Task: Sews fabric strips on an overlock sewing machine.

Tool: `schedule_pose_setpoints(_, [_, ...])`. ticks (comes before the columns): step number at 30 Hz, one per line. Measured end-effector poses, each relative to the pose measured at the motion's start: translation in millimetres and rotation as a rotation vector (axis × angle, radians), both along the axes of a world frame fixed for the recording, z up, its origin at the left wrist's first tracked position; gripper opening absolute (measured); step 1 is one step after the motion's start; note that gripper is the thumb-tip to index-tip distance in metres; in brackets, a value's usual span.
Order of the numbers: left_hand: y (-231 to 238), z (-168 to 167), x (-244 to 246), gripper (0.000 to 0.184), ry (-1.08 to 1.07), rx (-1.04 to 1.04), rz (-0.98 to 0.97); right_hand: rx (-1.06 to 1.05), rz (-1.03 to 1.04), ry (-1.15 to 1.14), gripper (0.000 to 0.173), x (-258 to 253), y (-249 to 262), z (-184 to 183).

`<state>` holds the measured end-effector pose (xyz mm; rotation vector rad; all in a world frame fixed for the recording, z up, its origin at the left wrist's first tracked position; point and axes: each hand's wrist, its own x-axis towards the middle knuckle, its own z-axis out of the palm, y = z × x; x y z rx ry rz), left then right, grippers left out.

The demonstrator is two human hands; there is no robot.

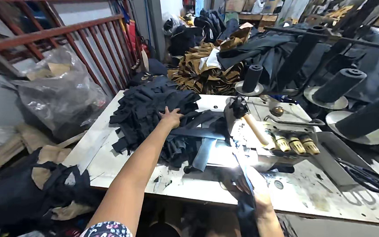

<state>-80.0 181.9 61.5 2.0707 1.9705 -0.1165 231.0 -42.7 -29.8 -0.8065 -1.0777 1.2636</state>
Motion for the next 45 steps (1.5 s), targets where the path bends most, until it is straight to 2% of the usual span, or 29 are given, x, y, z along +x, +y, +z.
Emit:
schedule_pose_setpoints(3, [-4.1, -1.3, -20.6, 0.050, 0.016, 0.023, -0.045, 0.006, -0.048, -0.007, 0.027, -3.4, -0.6, -0.5])
schedule_pose_setpoints(6, [-17.0, 9.0, -27.7, 0.051, -0.066, 0.105, -0.130, 0.004, -0.085, -0.022, 0.024, -3.7, 0.8, -6.0])
schedule_pose_setpoints(8, [-42.9, 30.3, -16.3, 0.048, -0.180, 0.304, -0.207, -0.002, -0.117, -0.028, 0.023, -3.5, -1.7, -4.3])
schedule_pose_setpoints(11, [-119.5, 59.5, 23.1, 0.031, -0.303, 0.615, -0.373, 0.006, -0.141, -0.002, 0.017, -12.9, -15.6, 2.8])
schedule_pose_setpoints(12, [-148.5, 61.0, 39.0, 0.037, -0.345, 0.635, -0.432, -0.026, -0.093, 0.011, 0.016, -23.4, -22.1, 10.2])
schedule_pose_setpoints(14, [-201.1, 50.3, 66.1, 0.056, -0.426, 0.517, -0.547, 0.053, 0.083, 0.038, 0.019, -42.0, -28.4, 11.1])
schedule_pose_setpoints(15, [-218.9, 41.5, 73.7, 0.057, -0.493, 0.481, -0.610, 0.148, 0.185, 0.024, 0.017, -46.4, -31.1, 14.7])
schedule_pose_setpoints(17, [-234.6, 33.6, 74.5, 0.038, -0.676, 0.466, -0.711, 0.313, 0.377, 0.031, 0.021, -41.9, -36.3, 24.5])
schedule_pose_setpoints(19, [-235.9, 47.5, 60.0, 0.026, -0.796, 0.493, -0.722, 0.406, 0.477, 0.122, 0.023, -23.6, -48.2, 35.7])
schedule_pose_setpoints(22, [-213.0, 71.8, 27.9, 0.025, -0.728, 0.656, -0.587, 0.435, 0.524, 0.283, 0.025, 8.5, -57.9, 51.8])
schedule_pose_setpoints(24, [-190.7, 66.9, 20.1, 0.024, -0.541, 0.726, -0.484, 0.290, 0.499, 0.230, 0.026, 14.1, -40.7, 51.1])
schedule_pose_setpoints(26, [-177.6, 48.8, 31.1, 0.024, -0.319, 0.757, -0.442, 0.071, 0.350, 0.203, 0.023, 2.4, -18.5, 36.8])
schedule_pose_setpoints(28, [-176.2, 25.3, 53.2, 0.033, -0.286, 0.770, -0.548, -0.062, 0.221, 0.235, 0.024, -9.7, -0.2, 21.8])
schedule_pose_setpoints(30, [-178.8, -3.6, 74.5, 0.026, -0.362, 0.778, -0.785, -0.118, 0.218, 0.332, 0.028, -14.6, 8.8, 13.6])
schedule_pose_setpoints(32, [-176.5, -28.2, 79.9, 0.031, -0.380, 0.674, -0.928, -0.137, 0.265, 0.419, 0.032, -14.4, 8.6, 7.1])
schedule_pose_setpoints(35, [-164.7, -36.8, 67.3, 0.037, -0.358, 0.618, -0.940, -0.212, 0.404, 0.587, 0.052, -23.4, -7.6, -2.3])
schedule_pose_setpoints(36, [-162.1, -36.3, 63.2, 0.039, -0.355, 0.606, -0.939, -0.251, 0.471, 0.644, 0.054, -32.3, -18.7, -7.1])
schedule_pose_setpoints(41, [-158.0, -36.4, 57.5, 0.040, -0.383, 0.601, -0.938, -0.375, 0.818, 0.785, 0.032, -76.0, -63.7, -43.6])
schedule_pose_setpoints(43, [-160.4, -36.8, 56.3, 0.041, -0.371, 0.593, -0.934, -0.318, 0.743, 0.820, 0.026, -64.6, -57.0, -34.6])
schedule_pose_setpoints(45, [-165.0, -36.6, 57.0, 0.043, -0.338, 0.616, -0.923, -0.207, 0.426, 0.808, 0.031, -36.0, -37.8, -15.4])
